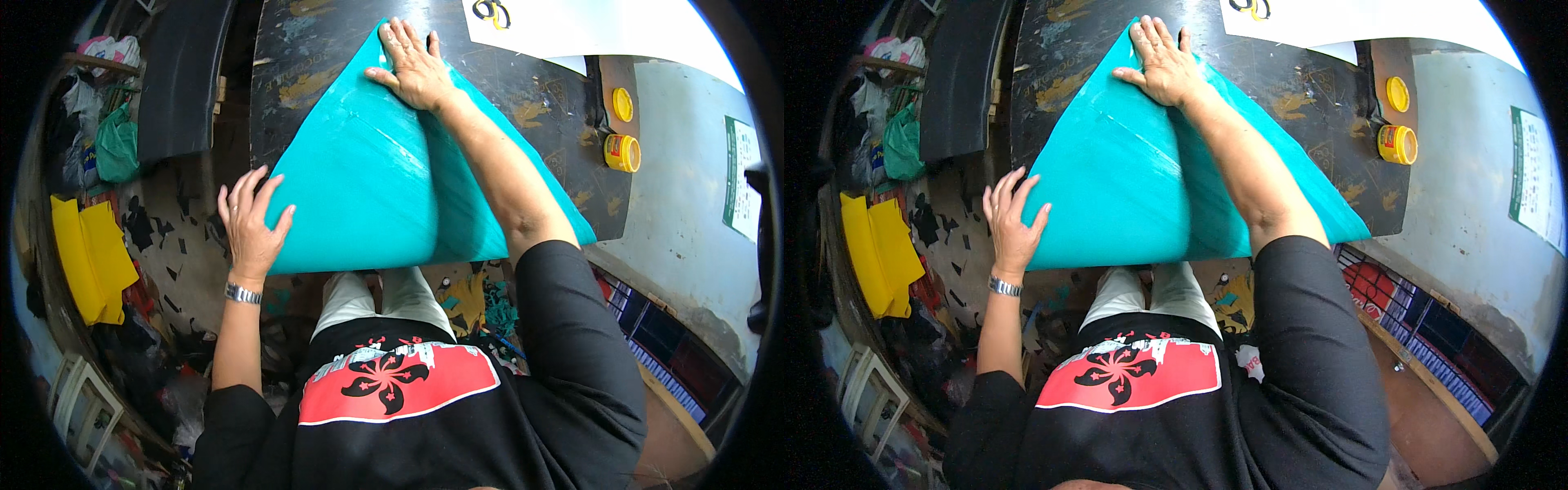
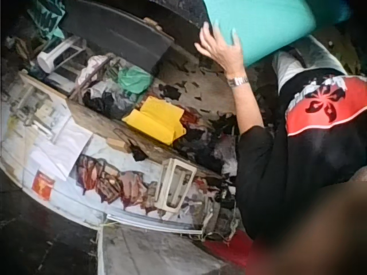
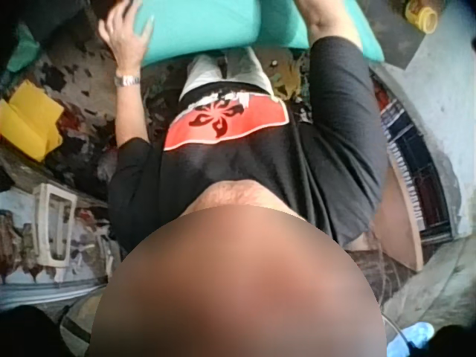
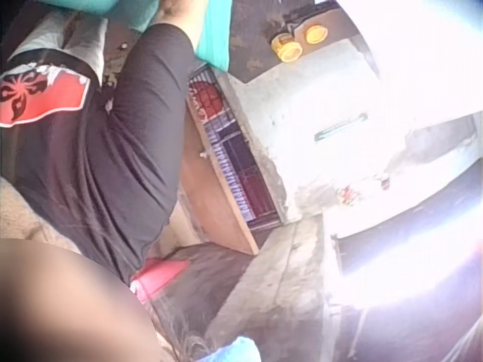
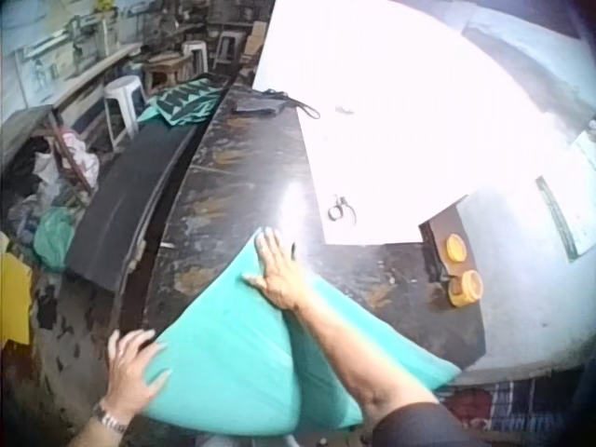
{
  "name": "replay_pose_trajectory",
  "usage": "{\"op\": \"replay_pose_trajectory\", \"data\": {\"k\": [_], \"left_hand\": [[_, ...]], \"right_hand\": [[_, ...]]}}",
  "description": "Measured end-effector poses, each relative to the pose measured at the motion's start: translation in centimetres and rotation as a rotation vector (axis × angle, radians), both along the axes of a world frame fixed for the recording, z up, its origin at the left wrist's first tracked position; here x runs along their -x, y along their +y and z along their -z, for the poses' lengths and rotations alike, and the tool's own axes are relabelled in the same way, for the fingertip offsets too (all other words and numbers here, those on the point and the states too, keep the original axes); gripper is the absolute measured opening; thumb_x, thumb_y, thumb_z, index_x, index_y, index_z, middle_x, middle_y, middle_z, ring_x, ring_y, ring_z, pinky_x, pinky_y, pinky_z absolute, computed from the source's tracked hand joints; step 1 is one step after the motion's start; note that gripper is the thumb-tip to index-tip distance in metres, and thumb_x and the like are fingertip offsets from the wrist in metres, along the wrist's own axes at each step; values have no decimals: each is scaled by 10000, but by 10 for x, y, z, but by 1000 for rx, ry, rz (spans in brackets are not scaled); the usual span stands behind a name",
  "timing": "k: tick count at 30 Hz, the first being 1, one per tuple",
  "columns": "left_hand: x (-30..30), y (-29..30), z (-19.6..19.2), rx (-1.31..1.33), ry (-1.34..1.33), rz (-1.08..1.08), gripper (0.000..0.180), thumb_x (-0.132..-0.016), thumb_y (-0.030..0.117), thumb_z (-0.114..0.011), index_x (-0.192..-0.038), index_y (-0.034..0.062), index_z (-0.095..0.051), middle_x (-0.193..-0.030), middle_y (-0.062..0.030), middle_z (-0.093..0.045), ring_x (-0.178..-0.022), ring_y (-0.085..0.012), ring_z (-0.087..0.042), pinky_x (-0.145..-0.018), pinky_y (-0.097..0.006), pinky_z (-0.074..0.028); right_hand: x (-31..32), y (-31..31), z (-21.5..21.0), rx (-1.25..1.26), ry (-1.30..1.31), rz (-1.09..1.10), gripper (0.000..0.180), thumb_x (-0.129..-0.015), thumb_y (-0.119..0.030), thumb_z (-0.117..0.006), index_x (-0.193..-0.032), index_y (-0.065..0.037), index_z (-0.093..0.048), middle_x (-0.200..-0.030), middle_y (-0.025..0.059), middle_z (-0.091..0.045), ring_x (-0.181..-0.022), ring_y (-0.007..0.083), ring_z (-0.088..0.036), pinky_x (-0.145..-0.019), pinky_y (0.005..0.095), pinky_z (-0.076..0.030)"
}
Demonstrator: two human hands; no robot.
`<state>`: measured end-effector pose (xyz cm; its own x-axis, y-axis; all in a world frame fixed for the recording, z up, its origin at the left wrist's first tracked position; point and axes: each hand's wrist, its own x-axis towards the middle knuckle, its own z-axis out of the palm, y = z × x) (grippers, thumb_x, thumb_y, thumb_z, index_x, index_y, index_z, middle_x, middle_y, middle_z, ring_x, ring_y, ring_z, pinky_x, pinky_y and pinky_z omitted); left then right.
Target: The person places a large teal fabric sheet on a work table, then repeatedly scoops a viscous substance from a yellow tub and spreads it across the fabric surface with their hands. They smooth and reposition the fabric multiple times while continuing to apply the substance.
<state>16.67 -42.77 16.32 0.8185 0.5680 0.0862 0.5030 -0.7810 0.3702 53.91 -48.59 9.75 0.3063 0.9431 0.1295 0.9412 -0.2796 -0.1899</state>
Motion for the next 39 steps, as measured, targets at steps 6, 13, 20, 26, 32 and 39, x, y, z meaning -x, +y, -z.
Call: {"op": "replay_pose_trajectory", "data": {"k": [6,13,20,26,32,39], "left_hand": [[19,-15,43,239,-259,-242,558,-833,363,-728,-1325,152,-570,-1291,-137,-548,-1181,-332,-503,-1017,-467,-373],[23,-16,47,137,-182,-238,573,-853,414,-694,-1350,167,-552,-1294,-130,-556,-1188,-323,-514,-1019,-463,-365],[20,-19,45,119,-158,-261,539,-892,425,-646,-1361,180,-542,-1306,-114,-554,-1199,-307,-517,-1034,-458,-343],[21,-20,45,160,-203,-269,531,-916,429,-622,-1379,188,-526,-1287,-120,-543,-1190,-309,-519,-981,-448,-408],[20,-21,47,203,-212,-411,431,-990,339,-529,-1379,154,-518,-1194,-148,-504,-1062,-336,-574,-862,-441,-492],[17,-24,44,126,-94,-415,415,-1021,324,-458,-1400,156,-479,-1143,-143,-558,-904,-354,-645,-668,-457,-527]], "right_hand": [[12,-12,-3,-4,-36,-203,903,-901,-741,-335,-1549,-124,-208,-1607,129,-187,-1496,287,-130,-1190,559,-64],[87,-28,-11,-53,72,-344,866,-901,-688,-409,-1526,-102,-280,-1575,149,-274,-1475,298,-217,-1171,580,-104],[175,-64,-42,111,279,-576,838,-902,-691,-388,-1502,-109,-332,-1542,130,-350,-1452,270,-281,-1166,570,-150],[82,-44,-28,66,14,-110,858,-889,-691,-419,-1505,-104,-320,-1568,150,-290,-1464,304,-244,-1138,637,-125],[147,-36,-9,-101,32,-368,880,-881,-704,-407,-1487,-68,-350,-1562,149,-307,-1462,295,-252,-1145,629,-131],[153,-106,-63,8,704,-411,537,-939,-432,-563,-1322,-57,-536,-1372,177,-519,-1321,334,-443,-1105,509,-292]]}}
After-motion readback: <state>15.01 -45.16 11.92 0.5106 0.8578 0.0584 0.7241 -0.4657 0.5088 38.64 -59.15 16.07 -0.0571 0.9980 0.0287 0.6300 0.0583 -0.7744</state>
